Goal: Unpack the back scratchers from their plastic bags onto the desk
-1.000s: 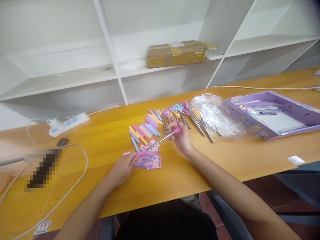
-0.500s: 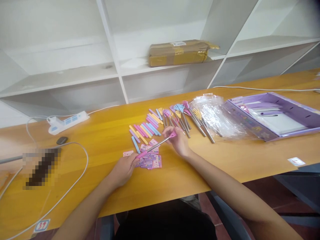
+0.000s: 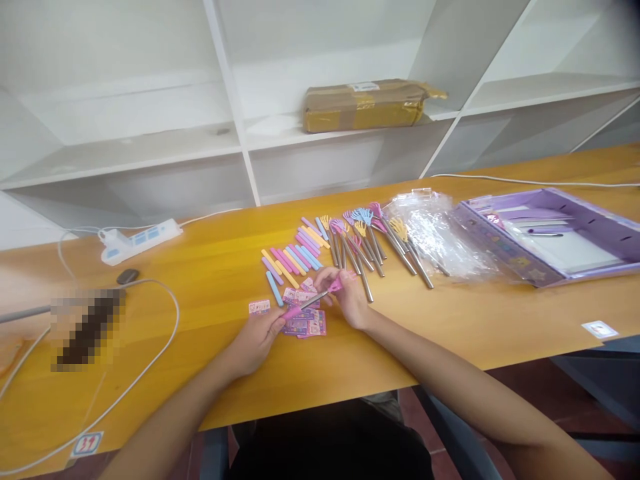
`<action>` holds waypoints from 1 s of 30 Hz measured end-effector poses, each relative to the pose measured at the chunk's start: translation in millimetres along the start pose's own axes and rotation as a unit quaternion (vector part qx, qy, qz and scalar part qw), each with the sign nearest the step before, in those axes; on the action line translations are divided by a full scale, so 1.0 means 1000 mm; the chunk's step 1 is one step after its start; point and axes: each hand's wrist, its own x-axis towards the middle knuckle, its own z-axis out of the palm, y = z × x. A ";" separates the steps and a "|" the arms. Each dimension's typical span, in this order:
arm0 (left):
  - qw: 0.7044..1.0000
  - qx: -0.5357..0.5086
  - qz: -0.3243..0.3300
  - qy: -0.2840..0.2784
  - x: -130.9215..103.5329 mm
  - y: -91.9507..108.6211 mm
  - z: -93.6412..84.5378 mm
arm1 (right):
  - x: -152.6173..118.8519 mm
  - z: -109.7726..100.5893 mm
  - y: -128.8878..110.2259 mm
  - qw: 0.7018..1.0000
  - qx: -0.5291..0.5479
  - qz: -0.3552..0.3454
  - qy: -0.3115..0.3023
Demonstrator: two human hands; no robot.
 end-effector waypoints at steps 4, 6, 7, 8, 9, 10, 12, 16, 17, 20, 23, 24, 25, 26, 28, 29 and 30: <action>0.997 -0.073 -0.005 0.000 -0.001 -0.001 0.005 | -0.003 0.006 0.001 1.000 0.006 0.000 -0.017; 0.989 -0.145 -0.007 -0.014 -0.002 -0.003 0.009 | -0.004 0.008 0.002 1.000 0.009 -0.005 -0.024; 0.981 -0.192 -0.010 -0.026 -0.002 -0.004 0.011 | -0.004 0.009 0.003 1.000 0.009 -0.009 -0.026; 0.970 -0.241 -0.012 -0.040 -0.003 -0.005 0.013 | -0.005 0.009 0.003 0.999 0.007 -0.013 -0.031; 0.955 -0.291 -0.014 -0.056 -0.004 -0.005 0.015 | -0.005 0.010 0.002 0.999 0.003 -0.016 -0.037; 0.939 -0.336 -0.016 -0.073 -0.004 -0.006 0.017 | -0.006 0.011 0.002 0.999 -0.003 -0.019 -0.042; 0.903 -0.416 -0.019 -0.106 -0.005 -0.006 0.020 | -0.008 0.013 0.000 0.998 -0.017 -0.025 -0.052; 0.826 -0.541 -0.050 -0.151 -0.005 -0.004 0.023 | -0.013 0.015 -0.002 0.996 -0.028 -0.037 -0.077; 0.807 -0.565 -0.060 -0.158 -0.006 -0.003 0.024 | -0.014 0.015 -0.002 0.995 -0.026 -0.039 -0.084; 0.760 -0.616 -0.093 -0.186 -0.007 0.000 0.025 | -0.015 0.015 -0.001 0.994 -0.020 -0.049 -0.098; 0.723 -0.644 -0.121 -0.220 -0.009 0.005 0.024 | -0.014 0.014 -0.003 0.992 -0.013 -0.066 -0.111; 0.714 -0.649 -0.126 -0.230 -0.010 0.007 0.023 | -0.014 0.014 -0.005 0.991 -0.011 -0.071 -0.115; 0.709 -0.652 -0.129 -0.238 -0.010 0.008 0.023 | -0.014 0.014 -0.007 0.990 -0.011 -0.072 -0.120; 0.707 -0.651 -0.129 -0.243 -0.010 0.009 0.022 | -0.014 0.014 -0.009 0.989 -0.015 -0.070 -0.126; 0.715 -0.642 -0.123 -0.248 -0.010 0.010 0.021 | -0.014 0.014 -0.014 0.988 -0.033 -0.060 -0.136; 0.724 -0.633 -0.118 -0.247 -0.010 0.009 0.020 | -0.014 0.014 -0.015 0.988 -0.043 -0.054 -0.138; 0.736 -0.622 -0.109 -0.244 -0.010 0.009 0.020 | -0.014 0.014 -0.016 0.988 -0.050 -0.050 -0.134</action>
